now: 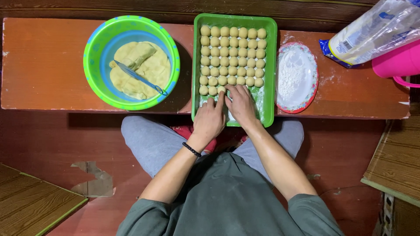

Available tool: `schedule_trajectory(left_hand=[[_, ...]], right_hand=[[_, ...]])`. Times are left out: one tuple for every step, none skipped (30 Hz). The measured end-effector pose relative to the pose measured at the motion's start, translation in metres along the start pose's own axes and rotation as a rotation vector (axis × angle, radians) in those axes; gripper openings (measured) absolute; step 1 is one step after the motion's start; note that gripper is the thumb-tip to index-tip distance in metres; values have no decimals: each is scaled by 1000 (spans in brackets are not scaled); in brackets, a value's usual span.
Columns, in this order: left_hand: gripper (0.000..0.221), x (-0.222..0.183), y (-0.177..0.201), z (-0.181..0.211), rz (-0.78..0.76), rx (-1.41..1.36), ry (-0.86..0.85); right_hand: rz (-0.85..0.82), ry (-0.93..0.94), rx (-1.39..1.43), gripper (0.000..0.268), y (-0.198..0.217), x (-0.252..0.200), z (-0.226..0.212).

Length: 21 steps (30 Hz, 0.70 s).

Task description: Rolling small pieces of dough into uniform balls and arranging them in a tray.

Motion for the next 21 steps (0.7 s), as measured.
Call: schedule_trajectory(left_hand=[[71,0,0,0,2,2,2],[71,1,0,-1,0,2,2],[71,0,-1,0,-5,1,2],[71,-1,0,-1,-6,1,3],[71,0,0,-1,-12,5,7],[70,0,0,-1,-18,8,12],[70,0,1,0,-18,7,11],[70,-1,1,1,-25,2,13],[69,0,2,1,-31,-3,14],[69,2,5,1,-28,-2,12],[69,1,6,1,-52,-28,15],[69,1,8,1,-76,-55,18],[69,1,12,1,-74,-56,17],[68,1,15,0,-91,-118,30],[68,3,18,0,-109,-180,40],[68,3,28,3,-108,-180,36],[58,7,37,1,-125,-403,112],[48,11,46,-1,-142,-627,186],[48,13,38,-5,-128,-625,178],[42,15,25,-14,-152,-983,360],[42,13,11,-20,-181,-1340,546]], right_hand=[[1,3,1,34,1,0,0],[4,7,8,34,2,0,-1],[7,8,14,35,3,-1,-1],[6,8,15,35,3,-2,-1],[4,8,18,35,2,-2,-1],[2,9,21,36,2,-2,0],[3,9,20,36,2,-3,0],[0,5,14,35,1,-3,1],[-1,1,9,35,1,-1,1],[2,2,9,35,2,0,0],[-5,-2,14,35,3,0,0],[-12,-5,20,36,4,-1,-1],[-12,-5,19,36,5,-1,-1],[-15,-9,23,38,6,-1,-1],[-16,-16,27,41,8,-1,-1],[-12,-17,25,41,14,-5,-3],[-13,-55,96,37,19,-5,-3],[-15,-92,167,34,24,-5,-4],[-3,-81,163,34,52,1,-24],[63,-92,255,36,82,6,-43],[124,-107,350,38,111,8,-64]])
Point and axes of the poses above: each hand's wrist, its own x-axis towards the middle knuckle, its own y-axis out of the back of the hand, z = x × y, the point moved 4 cm from there along x, towards the middle knuckle, and after that the axes turned 2 degrees about y, right-handed, at the moved point
